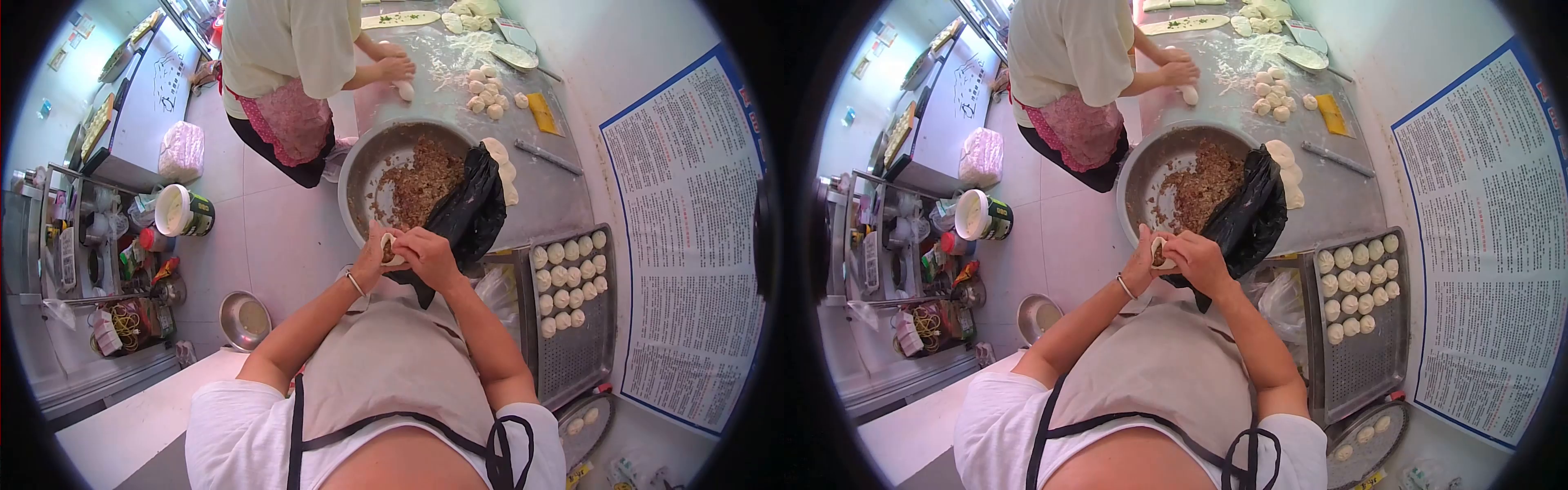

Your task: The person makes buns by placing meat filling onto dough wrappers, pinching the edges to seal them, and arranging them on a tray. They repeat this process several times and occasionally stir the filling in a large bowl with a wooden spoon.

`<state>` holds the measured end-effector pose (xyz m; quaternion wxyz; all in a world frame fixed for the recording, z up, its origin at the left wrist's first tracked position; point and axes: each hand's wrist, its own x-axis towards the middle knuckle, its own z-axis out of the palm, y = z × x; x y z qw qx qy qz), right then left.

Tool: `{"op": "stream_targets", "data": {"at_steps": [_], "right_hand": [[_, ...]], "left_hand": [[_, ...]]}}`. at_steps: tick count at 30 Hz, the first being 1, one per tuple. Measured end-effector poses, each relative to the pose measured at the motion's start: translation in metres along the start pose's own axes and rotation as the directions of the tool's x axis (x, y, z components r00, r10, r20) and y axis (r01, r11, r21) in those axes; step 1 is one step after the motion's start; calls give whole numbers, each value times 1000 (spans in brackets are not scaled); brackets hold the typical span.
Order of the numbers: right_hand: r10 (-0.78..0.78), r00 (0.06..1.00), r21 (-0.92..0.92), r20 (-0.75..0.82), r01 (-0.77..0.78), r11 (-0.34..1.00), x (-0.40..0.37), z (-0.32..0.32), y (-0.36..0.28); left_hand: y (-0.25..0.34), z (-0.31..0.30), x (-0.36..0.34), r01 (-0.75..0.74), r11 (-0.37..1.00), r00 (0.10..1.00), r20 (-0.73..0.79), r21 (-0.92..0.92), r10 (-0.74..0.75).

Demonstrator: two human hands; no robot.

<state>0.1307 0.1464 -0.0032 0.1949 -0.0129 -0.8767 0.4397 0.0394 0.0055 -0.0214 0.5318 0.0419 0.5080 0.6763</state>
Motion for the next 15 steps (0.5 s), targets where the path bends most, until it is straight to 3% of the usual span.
{"op": "stream_targets", "data": {"at_steps": [1, 4, 7, 9, 10, 12, 14, 15], "right_hand": [[91, 996, 66, 12, -92, 994, 5, -4, -10], [320, 943, 243, 89, -332, 911, 10, -12, -21], [472, 864, 458, 175, -496, 738, 4, 1, 7], [588, 781, 652, 211, -561, 511, -1, 7, 14], [596, 791, 671, 141, -519, 530, -4, 13, 16], [603, 798, 699, 0, -431, 570, -6, 25, 11], [364, 924, 367, -118, -300, 880, -4, 17, 4], [222, 966, 170, -133, -199, 965, -1, 12, -3]], "left_hand": [[2, -1, 0, 29, 999, 999, 26, -32, -28], [6, -14, 9, 123, 976, 983, 111, 180, -144], [23, -14, 6, 193, 980, 970, 141, 50, -198], [13, -11, 4, 27, 989, 998, 57, -145, -19], [5, -8, 3, -61, 970, 998, 4, -235, 63], [-13, -4, 5, -178, 966, 984, -33, -189, 174], [-22, -7, 7, -233, 965, 972, -44, -123, 229], [-17, -5, 4, -227, 971, 974, -35, -80, 225]]}}
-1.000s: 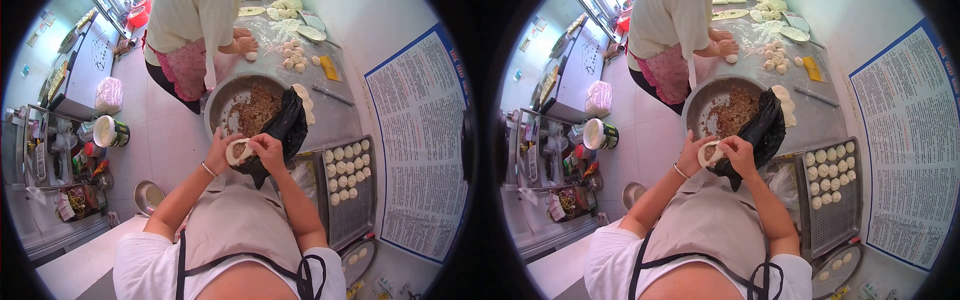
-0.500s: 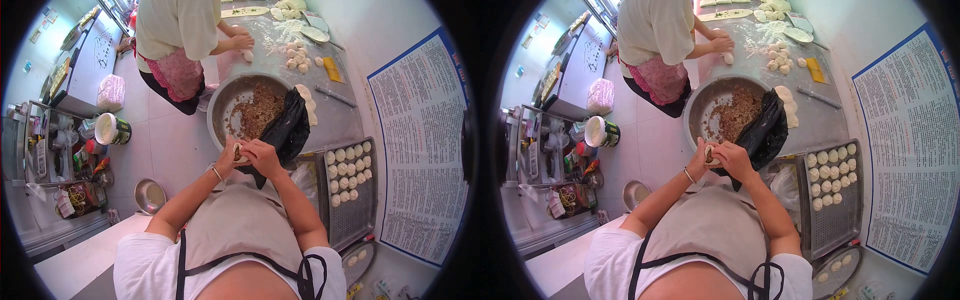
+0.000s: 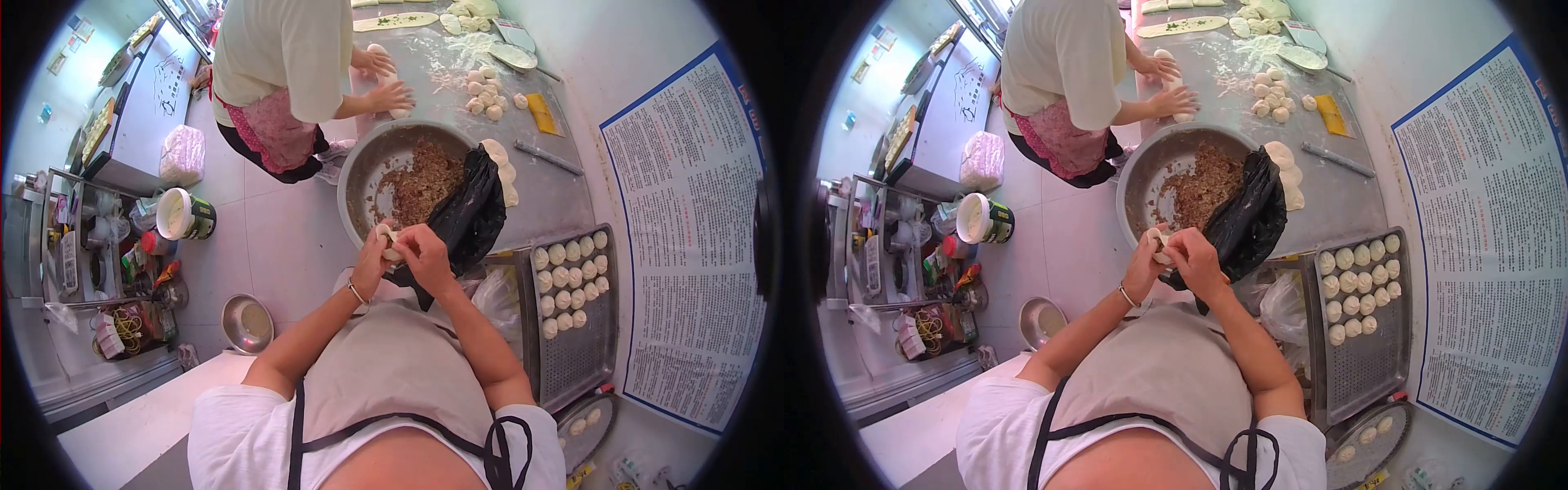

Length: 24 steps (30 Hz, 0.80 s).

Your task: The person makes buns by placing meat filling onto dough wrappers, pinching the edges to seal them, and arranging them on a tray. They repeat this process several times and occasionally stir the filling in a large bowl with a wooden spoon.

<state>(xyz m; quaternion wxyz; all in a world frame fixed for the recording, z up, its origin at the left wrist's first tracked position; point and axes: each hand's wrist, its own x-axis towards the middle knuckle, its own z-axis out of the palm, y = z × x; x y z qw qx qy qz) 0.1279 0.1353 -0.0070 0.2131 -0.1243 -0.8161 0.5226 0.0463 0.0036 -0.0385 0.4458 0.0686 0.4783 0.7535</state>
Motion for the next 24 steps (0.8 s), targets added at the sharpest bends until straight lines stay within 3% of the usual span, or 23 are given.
{"op": "stream_targets", "data": {"at_steps": [3, 4, 6, 9, 13, 15, 16, 18, 19, 21, 24], "right_hand": [[148, 988, 180, 40, -153, 972, 10, -4, -16], [103, 993, 140, 62, -111, 984, 12, -3, -9], [17, 994, 65, 111, -24, 998, 12, -3, 6], [-306, 942, -135, 141, 324, 936, 10, -9, 6], [-43, 993, -39, 111, 48, 998, 14, -16, -21], [3, 991, 38, 137, -8, 999, 14, -14, -5], [157, 983, 229, 100, -176, 957, 13, -9, 0], [458, 881, 582, 119, -435, 687, 7, 6, 4], [317, 948, 467, 14, -286, 837, 6, 10, 0], [-28, 993, 160, -117, 47, 986, 4, 12, -11], [-94, 995, 38, 20, 93, 995, 11, -4, -28]], "left_hand": [[5, -3, 1, 4, 977, 1000, 14, 213, -7], [7, -6, 2, 2, 955, 1000, 17, 296, -7], [12, -6, 1, 96, 975, 994, 24, 201, -103], [17, -11, 4, 157, 967, 979, 94, 202, -178], [44, -7, 8, 204, 859, 945, 136, 470, -299], [34, -7, 14, 183, 950, 979, 38, 255, -199], [29, -4, 16, 155, 977, 988, -21, 143, -154], [24, 17, 5, -5, 1000, 994, -106, -18, 3], [25, 26, 0, -90, 992, 985, -155, -94, 75], [13, 16, 0, -85, 994, 984, -161, -64, 74], [3, 0, 5, -96, 988, 990, -94, 121, 108]]}}
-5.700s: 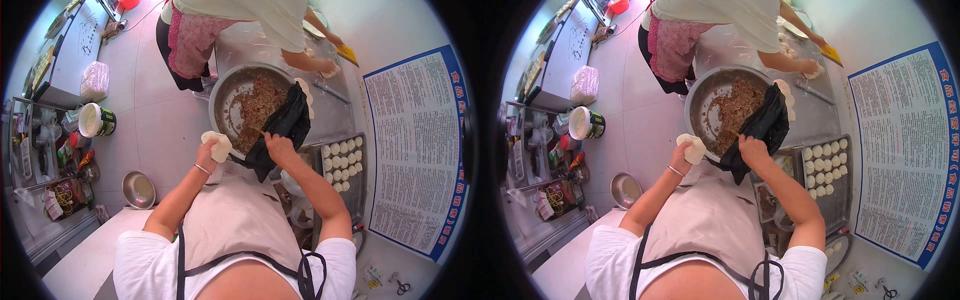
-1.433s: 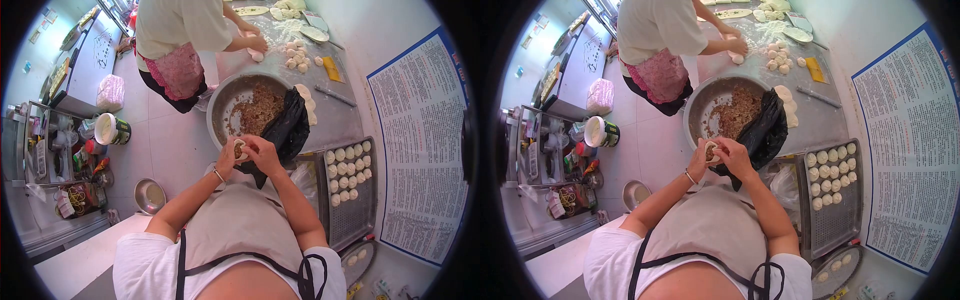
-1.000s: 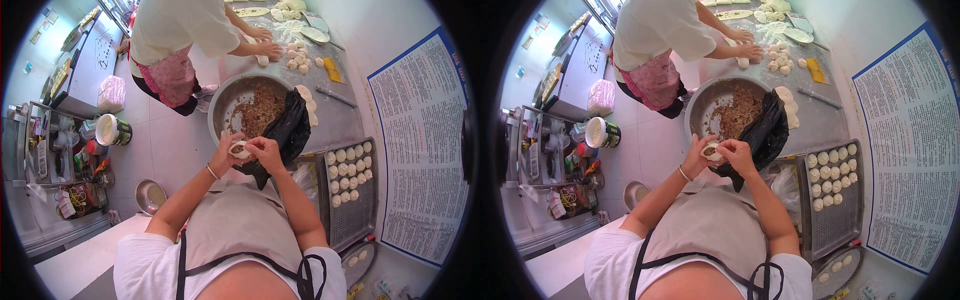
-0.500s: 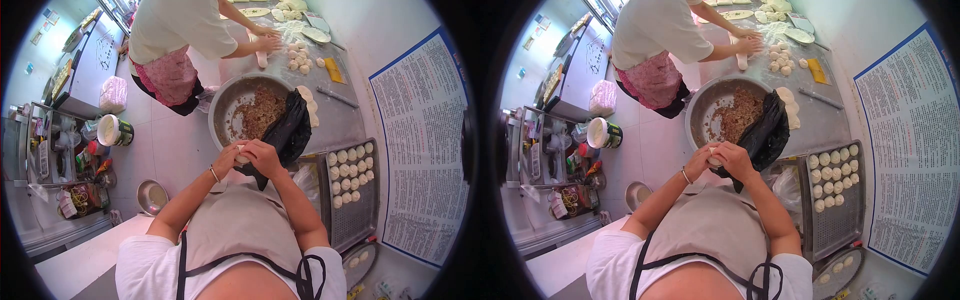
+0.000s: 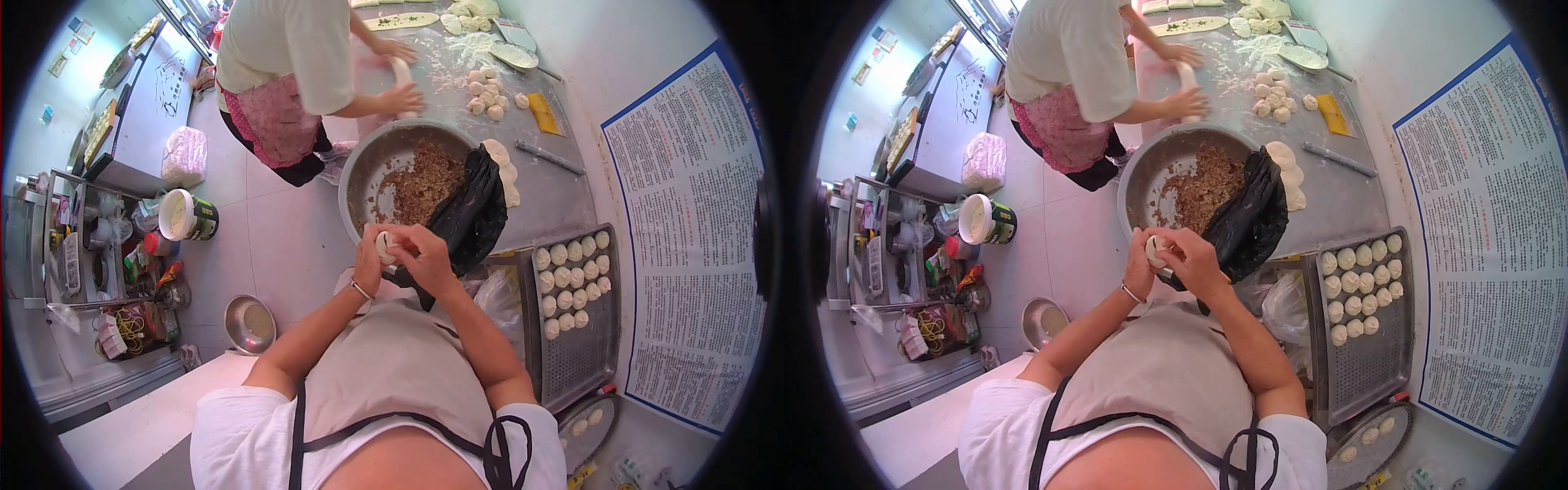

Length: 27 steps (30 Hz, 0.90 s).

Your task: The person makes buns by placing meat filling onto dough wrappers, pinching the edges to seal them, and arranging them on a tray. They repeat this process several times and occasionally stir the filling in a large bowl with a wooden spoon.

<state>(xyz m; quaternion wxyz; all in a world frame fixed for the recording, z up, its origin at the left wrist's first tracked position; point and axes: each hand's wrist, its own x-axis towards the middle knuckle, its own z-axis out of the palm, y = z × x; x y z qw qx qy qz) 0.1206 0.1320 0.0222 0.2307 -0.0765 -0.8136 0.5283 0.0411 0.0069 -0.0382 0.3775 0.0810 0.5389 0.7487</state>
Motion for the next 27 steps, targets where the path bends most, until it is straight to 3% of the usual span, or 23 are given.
{"op": "stream_targets", "data": {"at_steps": [1, 4, 6, 7, 9, 11, 12, 13, 16, 19, 21, 24, 26, 27], "right_hand": [[61, 997, 64, 39, -64, 996, 0, -3, 6], [253, 962, 321, 105, -274, 907, -2, -1, 23], [416, 904, 573, 101, -395, 718, -9, 7, 20], [466, 880, 614, 88, -416, 670, -13, 13, 19], [560, 825, 694, 69, -443, 567, -16, 23, 16], [216, 975, 278, -48, -195, 941, -14, 10, 13], [20, 999, 31, -34, -19, 999, -12, 5, 8], [109, 994, 151, 6, -109, 983, -8, 2, 2], [301, 944, 430, 134, -329, 841, -2, -5, -2], [449, 876, 629, 177, -452, 632, -7, 1, 12], [598, 777, 766, 194, -501, 403, -12, 9, 13], [399, 904, 683, 151, -387, 619, -13, -1, 7], [229, 969, 373, 89, -245, 895, -16, -18, -3], [134, 988, 188, 82, -147, 971, -17, -27, -5]], "left_hand": [[1, -1, 3, -23, 996, 999, 39, 84, 20], [29, 8, -3, 57, 995, 990, 123, 80, -67], [22, 16, -1, -88, 996, 995, -43, -33, 87], [18, 19, -1, -166, 983, 979, -132, -79, 155], [13, 17, -5, -139, 990, 984, -117, -16, 136], [7, 10, -3, -93, 996, 991, -92, 15, 94], [9, 6, 0, -59, 998, 996, -71, 16, 60], [10, 4, 2, -23, 1000, 999, -48, 17, 24], [32, 15, -2, -261, 919, 965, 48, 295, 259], [33, 29, -2, -358, 933, 933, -26, 40, 359], [25, 27, -5, -346, 935, 935, -48, 80, 351], [25, 25, -1, -267, 961, 961, -49, 76, 271], [29, 29, -2, -217, 974, 976, 12, 71, 217], [32, 33, -1, -212, 974, 976, 68, 79, 207]]}}
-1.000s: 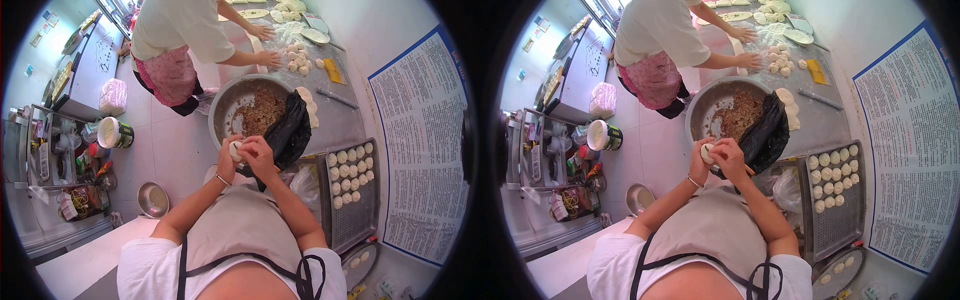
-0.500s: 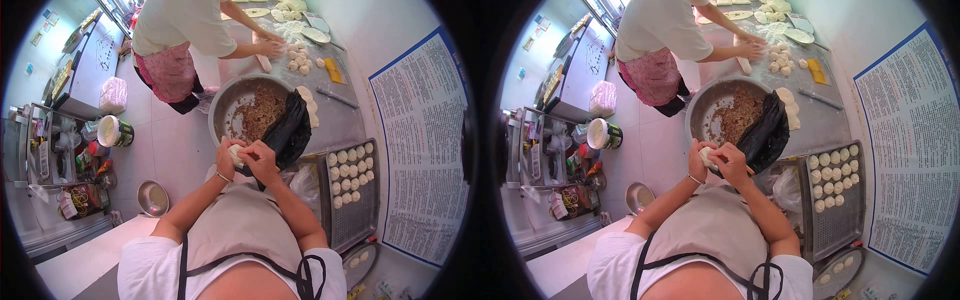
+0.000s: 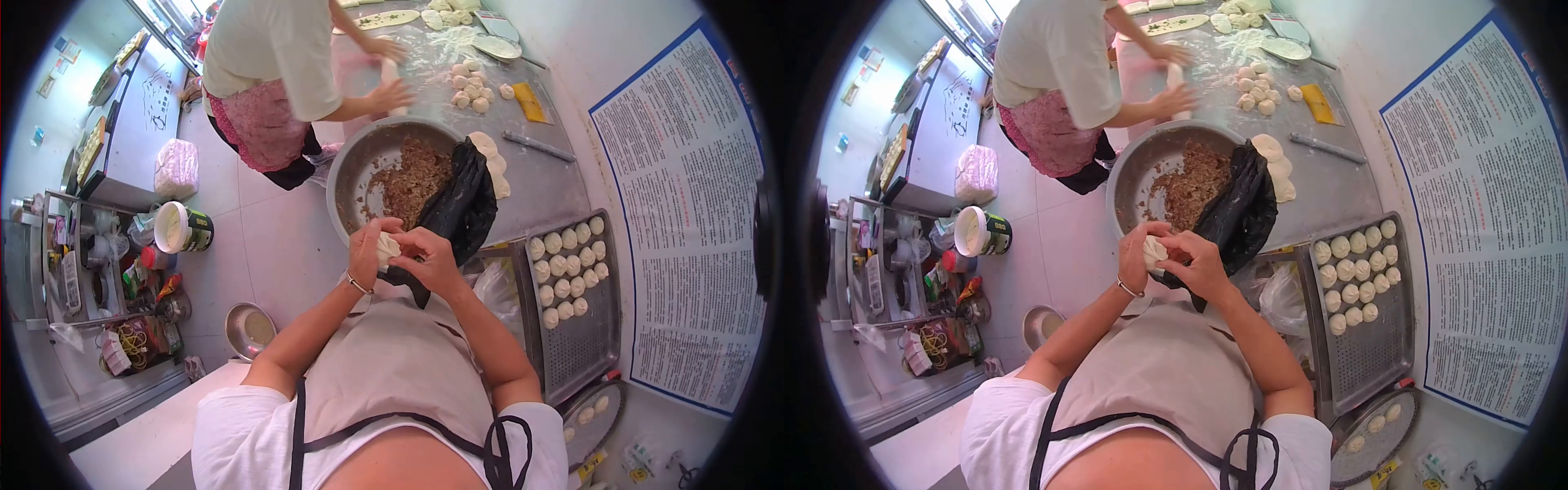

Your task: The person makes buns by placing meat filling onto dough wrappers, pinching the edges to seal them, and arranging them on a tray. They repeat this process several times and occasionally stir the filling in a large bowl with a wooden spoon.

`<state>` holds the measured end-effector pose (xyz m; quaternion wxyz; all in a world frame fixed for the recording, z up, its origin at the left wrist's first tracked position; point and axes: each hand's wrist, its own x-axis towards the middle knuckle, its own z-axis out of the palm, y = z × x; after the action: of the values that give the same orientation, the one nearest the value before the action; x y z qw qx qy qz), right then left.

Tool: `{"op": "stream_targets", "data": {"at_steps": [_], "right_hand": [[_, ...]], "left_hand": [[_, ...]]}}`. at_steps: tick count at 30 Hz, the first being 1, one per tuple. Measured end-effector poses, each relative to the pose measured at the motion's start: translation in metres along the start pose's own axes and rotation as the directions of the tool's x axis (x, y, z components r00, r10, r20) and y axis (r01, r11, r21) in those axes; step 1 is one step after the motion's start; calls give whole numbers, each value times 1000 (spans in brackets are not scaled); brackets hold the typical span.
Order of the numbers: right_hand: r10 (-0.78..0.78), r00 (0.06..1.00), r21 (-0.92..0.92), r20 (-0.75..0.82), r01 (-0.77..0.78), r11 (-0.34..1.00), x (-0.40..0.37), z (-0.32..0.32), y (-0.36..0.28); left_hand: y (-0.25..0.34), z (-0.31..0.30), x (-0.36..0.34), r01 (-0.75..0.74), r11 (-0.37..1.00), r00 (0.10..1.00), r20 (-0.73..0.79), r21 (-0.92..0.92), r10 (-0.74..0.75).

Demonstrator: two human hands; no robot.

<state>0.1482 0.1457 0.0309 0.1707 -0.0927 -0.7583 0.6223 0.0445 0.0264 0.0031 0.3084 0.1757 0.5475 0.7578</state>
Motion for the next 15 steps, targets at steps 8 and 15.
{"op": "stream_targets", "data": {"at_steps": [8, 15], "right_hand": [[-496, 781, -570, 378, 619, 540, -15, -52, -36], [-270, 962, -497, -31, 220, 840, -58, -88, -45]], "left_hand": [[19, 26, 27, 602, 735, 549, 507, 311, -664], [-20, 96, 25, 794, 605, 515, 588, -53, -624]]}}
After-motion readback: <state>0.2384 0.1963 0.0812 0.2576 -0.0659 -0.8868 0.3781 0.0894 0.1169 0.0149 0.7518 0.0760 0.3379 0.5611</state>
